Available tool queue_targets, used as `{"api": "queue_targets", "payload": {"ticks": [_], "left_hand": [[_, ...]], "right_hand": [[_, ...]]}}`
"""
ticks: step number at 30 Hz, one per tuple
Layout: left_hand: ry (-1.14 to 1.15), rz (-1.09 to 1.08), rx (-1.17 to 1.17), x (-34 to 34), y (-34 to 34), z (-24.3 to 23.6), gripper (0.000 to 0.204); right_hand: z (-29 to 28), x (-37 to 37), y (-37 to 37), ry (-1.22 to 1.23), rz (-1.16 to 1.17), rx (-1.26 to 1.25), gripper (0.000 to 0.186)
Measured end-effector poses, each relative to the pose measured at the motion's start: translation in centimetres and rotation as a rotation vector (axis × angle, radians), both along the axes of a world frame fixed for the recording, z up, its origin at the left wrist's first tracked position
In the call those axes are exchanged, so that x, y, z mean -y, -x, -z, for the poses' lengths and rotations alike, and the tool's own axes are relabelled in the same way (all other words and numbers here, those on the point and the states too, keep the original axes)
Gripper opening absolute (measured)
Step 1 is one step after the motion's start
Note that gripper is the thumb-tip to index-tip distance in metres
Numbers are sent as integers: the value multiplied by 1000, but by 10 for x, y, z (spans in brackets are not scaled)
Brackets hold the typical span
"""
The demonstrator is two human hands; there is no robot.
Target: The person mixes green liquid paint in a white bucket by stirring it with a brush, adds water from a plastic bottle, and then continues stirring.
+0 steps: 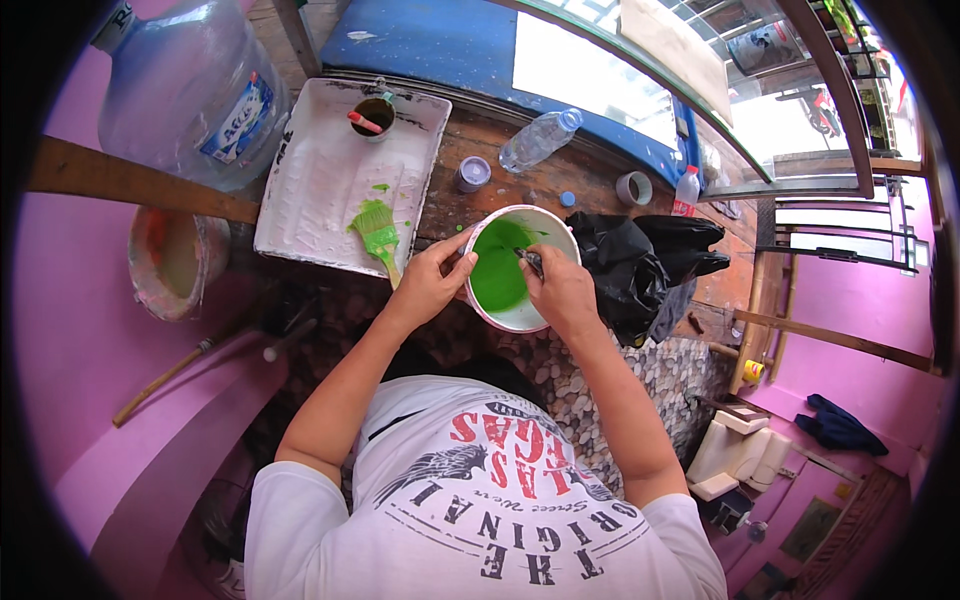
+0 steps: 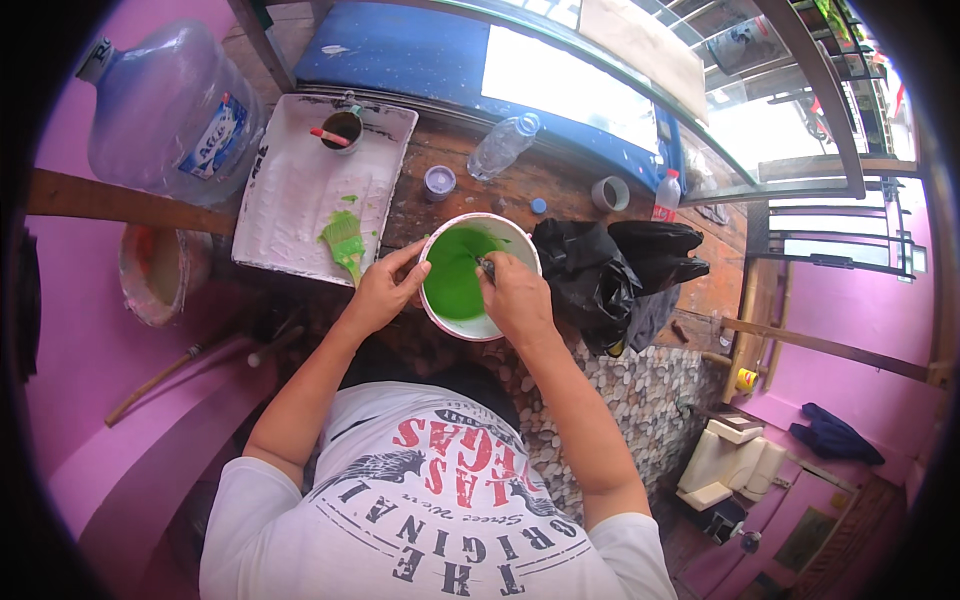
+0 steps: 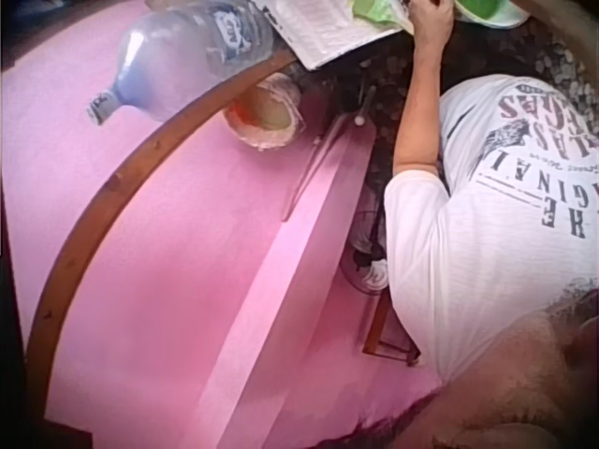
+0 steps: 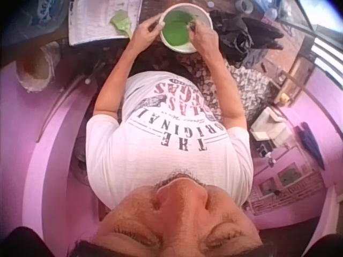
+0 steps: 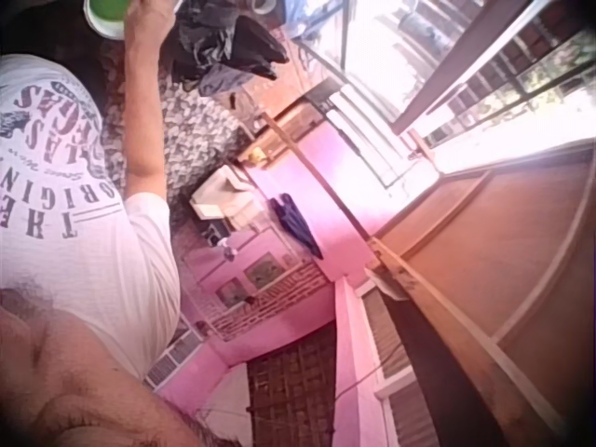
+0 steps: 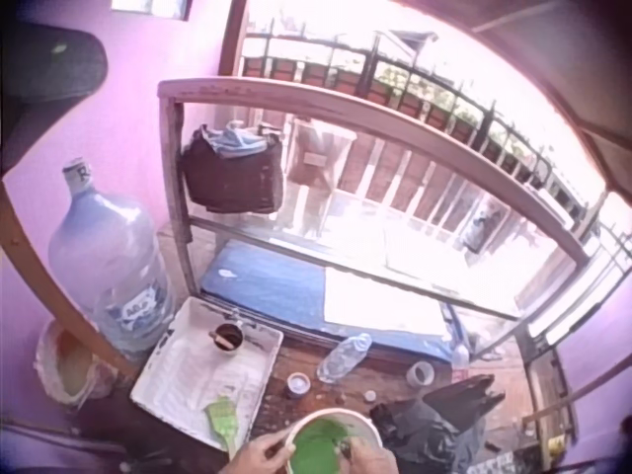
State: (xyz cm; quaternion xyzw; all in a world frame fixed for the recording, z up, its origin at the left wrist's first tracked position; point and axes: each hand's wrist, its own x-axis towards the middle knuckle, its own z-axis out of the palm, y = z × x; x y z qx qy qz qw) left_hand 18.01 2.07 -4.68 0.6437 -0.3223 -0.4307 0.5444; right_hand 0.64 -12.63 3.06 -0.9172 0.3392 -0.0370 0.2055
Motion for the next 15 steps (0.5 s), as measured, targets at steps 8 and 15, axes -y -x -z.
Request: {"api": "queue_targets", "payload": {"ticks": [8,15], "left_hand": [[3,-7,-47,2,1,-4,49],[21,-10,-17,0,1,1,49]], "right_hand": [[-5,-21,0,-192,-26,5,26],[6,-8,-14,-50,46,100,26]]}}
